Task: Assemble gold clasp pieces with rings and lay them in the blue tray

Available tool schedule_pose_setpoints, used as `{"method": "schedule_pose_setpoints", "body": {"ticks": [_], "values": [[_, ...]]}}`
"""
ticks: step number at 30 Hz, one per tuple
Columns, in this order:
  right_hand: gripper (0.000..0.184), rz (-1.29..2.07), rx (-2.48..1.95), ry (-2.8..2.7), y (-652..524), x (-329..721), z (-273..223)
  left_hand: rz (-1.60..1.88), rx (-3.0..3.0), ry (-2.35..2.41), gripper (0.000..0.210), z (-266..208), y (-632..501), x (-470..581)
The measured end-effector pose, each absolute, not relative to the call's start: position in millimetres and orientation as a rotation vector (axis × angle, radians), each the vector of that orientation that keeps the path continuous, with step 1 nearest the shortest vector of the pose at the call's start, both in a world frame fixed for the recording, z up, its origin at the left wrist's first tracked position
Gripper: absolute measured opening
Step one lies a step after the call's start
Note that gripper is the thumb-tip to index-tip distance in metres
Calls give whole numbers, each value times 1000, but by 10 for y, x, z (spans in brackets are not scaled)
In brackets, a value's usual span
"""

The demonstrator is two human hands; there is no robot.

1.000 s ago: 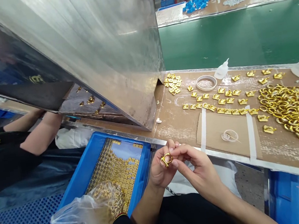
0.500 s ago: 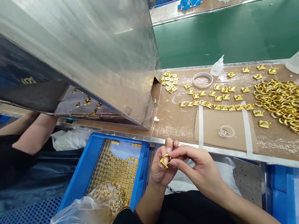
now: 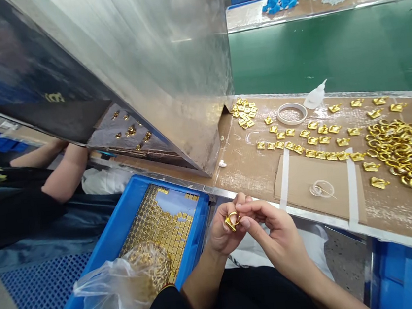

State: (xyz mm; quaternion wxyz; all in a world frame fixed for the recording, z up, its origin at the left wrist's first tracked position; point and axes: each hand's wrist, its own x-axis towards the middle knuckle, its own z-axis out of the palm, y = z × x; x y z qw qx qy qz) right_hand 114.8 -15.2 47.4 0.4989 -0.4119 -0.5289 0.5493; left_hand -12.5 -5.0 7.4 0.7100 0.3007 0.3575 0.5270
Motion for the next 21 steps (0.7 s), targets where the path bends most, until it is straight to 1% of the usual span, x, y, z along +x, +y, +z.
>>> {"method": "schedule_pose_setpoints", "body": {"ticks": [6, 11, 17, 21], "values": [[15, 1269, -975, -1314, -199, 1105, 470, 1187, 731, 819, 83, 46, -51, -153], [9, 1176, -948, -1355, -236, 1097, 457, 1218, 719, 736, 80, 3, -44, -180], [10, 1181, -944, -1375, -253, 1088, 419, 1257, 806, 751, 79, 41, -11, -215], [17, 1233, -947, -1346, -261, 1084, 365, 1256, 901, 718, 74, 31, -32, -254]]}}
